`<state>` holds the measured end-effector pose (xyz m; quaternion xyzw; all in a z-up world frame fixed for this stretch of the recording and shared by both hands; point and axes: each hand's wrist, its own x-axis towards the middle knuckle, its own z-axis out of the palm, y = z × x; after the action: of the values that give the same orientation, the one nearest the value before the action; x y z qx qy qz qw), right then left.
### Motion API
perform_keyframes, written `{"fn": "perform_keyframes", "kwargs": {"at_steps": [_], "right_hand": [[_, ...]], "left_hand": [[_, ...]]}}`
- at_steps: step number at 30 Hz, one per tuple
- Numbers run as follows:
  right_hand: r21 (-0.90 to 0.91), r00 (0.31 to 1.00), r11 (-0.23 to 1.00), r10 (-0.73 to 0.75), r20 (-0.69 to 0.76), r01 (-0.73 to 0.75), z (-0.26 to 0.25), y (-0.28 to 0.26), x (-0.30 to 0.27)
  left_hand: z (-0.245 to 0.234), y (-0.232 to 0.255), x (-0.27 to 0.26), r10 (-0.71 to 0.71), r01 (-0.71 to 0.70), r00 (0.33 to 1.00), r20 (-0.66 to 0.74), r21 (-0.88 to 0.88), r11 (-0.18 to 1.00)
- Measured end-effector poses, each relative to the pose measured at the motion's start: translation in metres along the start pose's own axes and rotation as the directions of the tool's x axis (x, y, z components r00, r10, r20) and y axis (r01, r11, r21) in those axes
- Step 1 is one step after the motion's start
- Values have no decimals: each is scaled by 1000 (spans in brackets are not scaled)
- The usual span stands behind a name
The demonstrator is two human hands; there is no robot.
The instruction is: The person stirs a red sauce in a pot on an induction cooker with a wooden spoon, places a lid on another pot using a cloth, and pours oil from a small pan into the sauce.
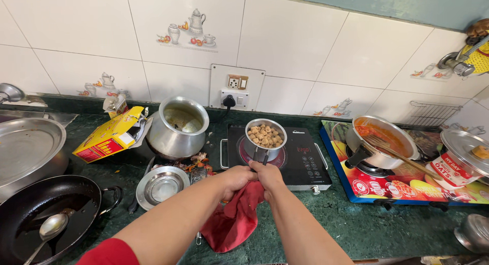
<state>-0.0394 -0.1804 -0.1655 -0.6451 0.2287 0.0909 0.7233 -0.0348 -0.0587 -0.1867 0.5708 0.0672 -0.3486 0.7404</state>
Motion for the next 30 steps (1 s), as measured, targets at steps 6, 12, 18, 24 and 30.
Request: {"fn": "perform_keyframes", "kwargs": {"at_steps": [6,12,18,24,30], "right_hand": [[-1,1000,1000,24,-14,-24,-4,5,4],[-68,999,997,25,-26,-27,-1,1,-12],[-720,997,694,-66,-34,22,5,-49,-91],[-680,710,701,-590,-384,215,-9,-52,-65],[-578,675,542,-737,22,611,51,-98,-112]], "left_hand": [[8,4,-11,-8,8,1000,7,82,997],[5,2,-14,10,-11,1000,4,151,989],[25,41,-83,89,3,992,-91,717,697],[3,82,-118,202,82,970,-135,964,252],[-41,134,-136,621,-127,784,-15,975,184]]}}
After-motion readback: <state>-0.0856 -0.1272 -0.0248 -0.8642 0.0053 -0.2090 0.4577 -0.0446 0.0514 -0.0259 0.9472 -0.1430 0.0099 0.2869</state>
